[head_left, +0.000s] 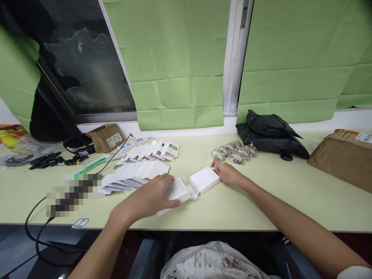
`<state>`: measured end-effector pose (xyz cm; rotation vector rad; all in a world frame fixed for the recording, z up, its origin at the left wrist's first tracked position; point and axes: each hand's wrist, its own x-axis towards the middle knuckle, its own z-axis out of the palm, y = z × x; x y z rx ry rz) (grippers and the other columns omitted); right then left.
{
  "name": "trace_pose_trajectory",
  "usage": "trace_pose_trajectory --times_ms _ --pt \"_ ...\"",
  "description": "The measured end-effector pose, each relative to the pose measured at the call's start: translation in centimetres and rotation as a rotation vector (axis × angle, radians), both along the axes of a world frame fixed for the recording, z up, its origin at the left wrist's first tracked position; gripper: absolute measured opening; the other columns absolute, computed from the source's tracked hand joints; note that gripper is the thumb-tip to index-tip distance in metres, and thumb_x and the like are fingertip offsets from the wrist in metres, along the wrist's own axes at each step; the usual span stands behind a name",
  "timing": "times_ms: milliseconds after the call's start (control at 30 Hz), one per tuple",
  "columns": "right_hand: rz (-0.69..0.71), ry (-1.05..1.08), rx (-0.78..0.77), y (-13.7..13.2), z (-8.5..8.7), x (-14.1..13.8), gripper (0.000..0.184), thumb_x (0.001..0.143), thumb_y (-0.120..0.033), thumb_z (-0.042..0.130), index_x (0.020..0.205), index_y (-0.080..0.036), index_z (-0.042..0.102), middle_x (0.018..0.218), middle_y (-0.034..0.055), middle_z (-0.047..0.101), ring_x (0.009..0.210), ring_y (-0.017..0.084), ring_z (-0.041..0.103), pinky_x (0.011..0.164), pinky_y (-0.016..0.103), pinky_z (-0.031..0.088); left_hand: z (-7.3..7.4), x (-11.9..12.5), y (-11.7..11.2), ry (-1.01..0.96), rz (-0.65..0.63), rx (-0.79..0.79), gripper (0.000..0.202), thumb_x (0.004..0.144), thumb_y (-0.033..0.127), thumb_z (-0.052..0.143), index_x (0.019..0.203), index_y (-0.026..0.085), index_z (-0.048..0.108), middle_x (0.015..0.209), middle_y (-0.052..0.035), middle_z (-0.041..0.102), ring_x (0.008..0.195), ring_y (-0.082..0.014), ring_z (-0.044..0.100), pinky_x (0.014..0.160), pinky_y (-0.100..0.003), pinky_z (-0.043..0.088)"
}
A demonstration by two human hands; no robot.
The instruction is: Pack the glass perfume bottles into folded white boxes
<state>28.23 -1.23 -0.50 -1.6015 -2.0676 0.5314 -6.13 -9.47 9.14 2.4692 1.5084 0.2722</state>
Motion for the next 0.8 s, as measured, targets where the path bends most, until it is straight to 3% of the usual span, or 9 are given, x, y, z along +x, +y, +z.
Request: trace_pose_trajectory --times_ms 133,267,333,433,500,567,667,733,800 --pt "-0.001 -0.039 -0.028 -0.2 0.5 0.0 0.018 0.099 -0.028 0.051 0.115 -0.023 0.059 0.087 0.0046 0.067 0.076 0.020 0.059 0.065 0.027 0.032 3.3 -1.4 1.6 -0.041 0.078 0.015 0.074 0.076 0.074 0.073 0.134 0.029 0.065 0.126 -0.0106 0.072 0.109 -0.0362 0.069 0.087 -0.042 0.054" --pt "-0.010 -0.106 0.001 -0.8 1.2 -0.3 0.019 0.102 -0.031 0.046 0.111 -0.022 0.061 0.091 0.0060 0.069 0.078 0.020 0.060 0.066 0.027 0.032 5.1 -0.3 3.6 -0.351 -0.016 -0.083 0.074 0.087 0.071 0.063 0.146 0.027 0.057 0.140 -0.0108 0.067 0.119 -0.0333 0.066 0.095 -0.039 0.054" --pt "-0.023 -0.160 0.050 -1.1 1.5 -0.5 0.022 0.103 -0.031 0.044 0.108 -0.022 0.064 0.092 0.0072 0.070 0.081 0.021 0.061 0.066 0.028 0.031 4.4 1.3 5.3 -0.647 -0.056 -0.216 0.071 0.092 0.070 0.059 0.147 0.024 0.057 0.139 -0.0118 0.068 0.122 -0.0328 0.066 0.102 -0.041 0.053" --pt "-0.115 -0.218 0.168 -1.5 1.9 -1.0 0.026 0.104 -0.031 0.043 0.102 -0.021 0.066 0.087 0.0088 0.070 0.078 0.022 0.060 0.065 0.030 0.028 1.8 4.1 8.6 -1.164 -0.139 -0.526 0.070 0.096 0.072 0.052 0.140 0.018 0.062 0.133 -0.0168 0.071 0.127 -0.0337 0.065 0.109 -0.046 0.051" --pt "-0.142 -0.112 0.253 -1.7 2.4 -1.5 0.030 0.105 -0.038 0.043 0.096 -0.021 0.066 0.080 0.0073 0.067 0.072 0.021 0.057 0.064 0.031 0.028 -0.1 5.9 10.3 -1.373 -0.170 -0.634 0.061 0.096 0.063 0.061 0.135 0.016 0.064 0.133 -0.0180 0.071 0.129 -0.0329 0.064 0.114 -0.049 0.048" --pt "-0.057 0.174 0.251 -1.9 2.8 -2.2 0.039 0.106 -0.050 0.043 0.091 -0.021 0.064 0.070 0.0030 0.061 0.065 0.018 0.053 0.062 0.029 0.031 -1.5 7.5 11.0 -1.481 -0.193 -0.657 0.049 0.093 0.046 0.074 0.131 0.016 0.065 0.136 -0.0167 0.069 0.131 -0.0307 0.063 0.117 -0.048 0.046" --pt "0.091 0.735 -0.020 -2.1 3.3 -3.2 0.053 0.101 -0.071 0.040 0.098 -0.023 0.061 0.062 -0.0021 0.053 0.050 0.013 0.044 0.050 0.025 0.029 -2.8 9.1 10.7 -1.512 -0.237 -0.677 0.053 0.084 0.026 0.086 0.132 0.018 0.065 0.139 -0.0131 0.069 0.134 -0.0291 0.061 0.121 -0.047 0.043" --pt "0.083 0.994 -0.217 -2.1 3.3 -3.8 0.057 0.095 -0.078 0.045 0.104 -0.023 0.058 0.066 -0.0018 0.057 0.046 0.011 0.043 0.042 0.022 0.022 -3.5 9.7 10.1 -1.476 -0.249 -0.700 0.058 0.079 0.021 0.089 0.133 0.017 0.066 0.136 -0.0128 0.070 0.134 -0.0299 0.061 0.122 -0.048 0.041" --pt "0.030 1.155 -0.306 -2.1 3.2 -4.2 0.055 0.090 -0.077 0.056 0.104 -0.023 0.055 0.069 -0.0012 0.060 0.043 0.010 0.045 0.039 0.020 0.016 -4.3 10.1 9.6 -1.445 -0.254 -0.708 0.057 0.078 0.021 0.090 0.130 0.016 0.068 0.135 -0.0138 0.071 0.132 -0.0307 0.063 0.122 -0.048 0.041"
